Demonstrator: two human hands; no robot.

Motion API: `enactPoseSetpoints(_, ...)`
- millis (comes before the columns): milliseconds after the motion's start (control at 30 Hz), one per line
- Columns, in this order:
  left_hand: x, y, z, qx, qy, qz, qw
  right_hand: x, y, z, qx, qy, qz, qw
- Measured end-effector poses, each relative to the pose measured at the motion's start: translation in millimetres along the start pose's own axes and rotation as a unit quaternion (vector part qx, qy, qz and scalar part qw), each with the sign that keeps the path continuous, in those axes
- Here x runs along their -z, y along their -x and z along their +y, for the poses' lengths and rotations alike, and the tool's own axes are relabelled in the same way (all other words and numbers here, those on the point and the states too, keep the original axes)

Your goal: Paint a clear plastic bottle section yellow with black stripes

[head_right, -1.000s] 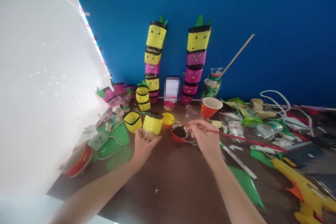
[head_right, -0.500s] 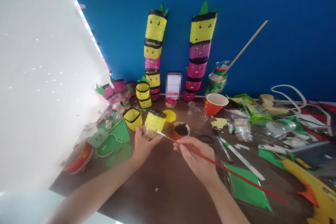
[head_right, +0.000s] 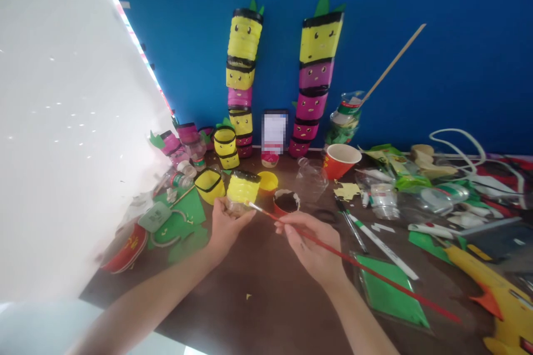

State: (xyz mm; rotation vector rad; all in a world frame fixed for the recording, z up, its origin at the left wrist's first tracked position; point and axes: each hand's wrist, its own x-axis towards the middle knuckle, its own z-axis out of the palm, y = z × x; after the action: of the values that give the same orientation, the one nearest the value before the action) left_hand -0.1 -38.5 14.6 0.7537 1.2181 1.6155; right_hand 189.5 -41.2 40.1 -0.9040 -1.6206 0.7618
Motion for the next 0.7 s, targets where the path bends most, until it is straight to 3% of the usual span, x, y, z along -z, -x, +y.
enactPoseSetpoints(100, -1.2, 2, 4, 0.000, -0.003, 0.007, 1.000, 1, -1, 0, 0.006, 0.013, 0.006, 1.000)
enactPoseSetpoints(300, -2.5, 2, 5, -0.006, -0.001, 0.016, 1.000, -4, 4, -13, -0.036, -0.002, 0.107, 0.994)
enactPoseSetpoints(467, -2.6, 1, 1, -0.010, -0.016, 0.015, 1.000, -22, 10, -23, 0.120, 0.118, 0.064, 0.984)
enactPoseSetpoints(533, -2.7, 2, 1, -0.010, -0.017, 0.015, 1.000, -27, 12, -23, 0.147, 0.152, 0.050, 0.976)
enactPoseSetpoints(700, -3.2, 3, 4, -0.008, -0.025, 0.019, 0.999, -28, 11, -20, 0.223, 0.235, 0.100, 0.941)
